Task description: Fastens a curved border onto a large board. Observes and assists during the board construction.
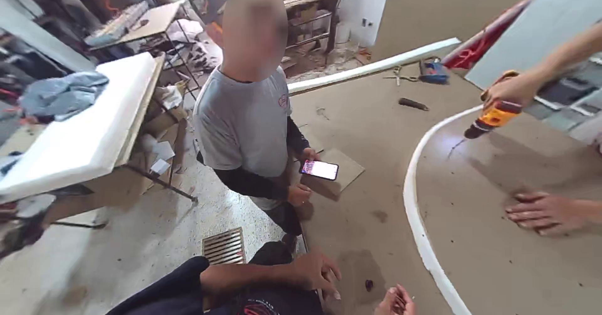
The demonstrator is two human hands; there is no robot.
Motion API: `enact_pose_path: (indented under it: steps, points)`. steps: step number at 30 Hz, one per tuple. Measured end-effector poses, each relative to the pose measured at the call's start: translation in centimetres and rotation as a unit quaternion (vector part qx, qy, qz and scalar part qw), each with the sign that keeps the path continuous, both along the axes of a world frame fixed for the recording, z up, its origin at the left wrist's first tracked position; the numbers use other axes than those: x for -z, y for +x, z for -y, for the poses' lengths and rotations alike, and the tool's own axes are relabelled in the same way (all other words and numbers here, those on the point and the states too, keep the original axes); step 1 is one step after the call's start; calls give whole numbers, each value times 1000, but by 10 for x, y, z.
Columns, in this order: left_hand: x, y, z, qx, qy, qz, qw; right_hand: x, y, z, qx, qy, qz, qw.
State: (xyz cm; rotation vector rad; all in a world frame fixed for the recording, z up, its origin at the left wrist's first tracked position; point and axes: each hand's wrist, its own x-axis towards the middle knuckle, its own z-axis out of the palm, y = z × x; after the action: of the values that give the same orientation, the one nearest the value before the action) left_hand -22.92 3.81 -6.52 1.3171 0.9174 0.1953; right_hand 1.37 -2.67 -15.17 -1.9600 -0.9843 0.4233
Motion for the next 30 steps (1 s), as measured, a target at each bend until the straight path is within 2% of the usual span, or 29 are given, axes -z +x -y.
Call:
enact_pose_path:
  steps: [2, 4, 7, 10, 14, 18, 21, 27, 29, 30]
  points:
    - [6, -7, 1, -43, -4, 33, 999, -22, -13, -10, -34, 23, -16, 999]
    - [17, -8, 0, -97, -31, 111, 989, -40, -28, -20, -117, 40, -29, 992]
    - [10, -1, -15, -138, -175, 218, 950, -68, -63, -42, -208, 30, -13, 978]
    - [-3, 7, -20, -121, -281, 254, 918, -76, -93, -61, -214, -17, 84, 973]
    - [1, -2, -36, -56, -252, 280, 925, -55, -83, -81, -195, -51, 199, 959]
    - [11, -11, -48, -44, -279, 275, 919, -59, -78, -79, -253, -70, 263, 928]
    - [12, -18, -57, -42, -295, 283, 912, -59, -84, -81, -260, -57, 282, 922]
    - [3, -30, -72, -119, -320, 359, 869, -71, -117, -86, -261, -92, 294, 915]
    - [-3, -28, -69, -126, -273, 369, 879, -78, -122, -92, -247, -72, 279, 925]
    - [-9, -28, -67, -106, -217, 362, 900, -83, -128, -99, -229, -47, 253, 939]
